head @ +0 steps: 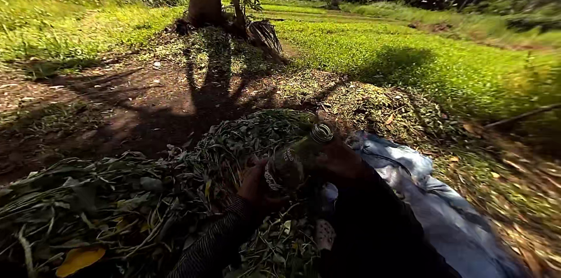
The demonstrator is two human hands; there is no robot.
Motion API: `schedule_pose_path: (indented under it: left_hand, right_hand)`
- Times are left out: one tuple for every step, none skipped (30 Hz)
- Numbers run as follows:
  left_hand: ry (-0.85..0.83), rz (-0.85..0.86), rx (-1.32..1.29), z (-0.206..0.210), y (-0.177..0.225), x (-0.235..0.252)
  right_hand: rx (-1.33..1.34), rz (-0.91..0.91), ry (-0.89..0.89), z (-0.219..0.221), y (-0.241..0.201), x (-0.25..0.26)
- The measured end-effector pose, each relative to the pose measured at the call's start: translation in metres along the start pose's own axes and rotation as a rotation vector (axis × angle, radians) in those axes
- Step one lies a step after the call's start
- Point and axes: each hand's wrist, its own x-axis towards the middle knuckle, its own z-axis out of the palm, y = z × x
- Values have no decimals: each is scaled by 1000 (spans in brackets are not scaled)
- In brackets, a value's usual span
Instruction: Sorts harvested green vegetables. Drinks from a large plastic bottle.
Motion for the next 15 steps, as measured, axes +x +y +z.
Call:
schedule_pose_path:
  left_hand:
    - [-27,9,15,8,-2,6]
    - [-41,19,23,17,-3,11]
    - [-51,14,35,27,-3,17]
    - [-67,-1,44,36,-3,24]
    - [-84,-14,44,44,-2,30]
    - [-99,-24,45,53,-1,36]
    - [-119,-32,44,62,-1,41]
    - [-152,-35,52,71,-3,47]
    - [-196,-31,85,79,-7,53]
    - [-244,-27,152,85,-11,57]
    - [-293,-27,229,87,-15,58]
    - [-298,-6,274,86,-22,55]
    - [-271,50,295,82,-33,48]
    - [-230,129,286,73,-48,38]
    - [-196,204,261,61,-65,26]
  right_hand:
    - [-51,55,-1,-4,0,4]
    - [-117,120,-2,-11,2,5]
    - [-184,176,-4,-18,7,6]
    - [-232,208,-18,-24,12,6]
    - [-261,235,-21,-30,16,4]
    - [-262,287,-15,-35,17,2]
    - [-249,347,15,-39,20,0]
    - [-231,389,62,-41,28,-2]
    - [-224,409,102,-43,38,-4]
    - [-219,420,141,-46,53,-8]
    - [-219,445,173,-50,71,-12]
    - [-244,467,203,-54,91,-17]
    - [-290,474,233,-59,111,-25]
    - [-347,487,258,-64,128,-34]
    - [-402,514,276,-70,143,-44]
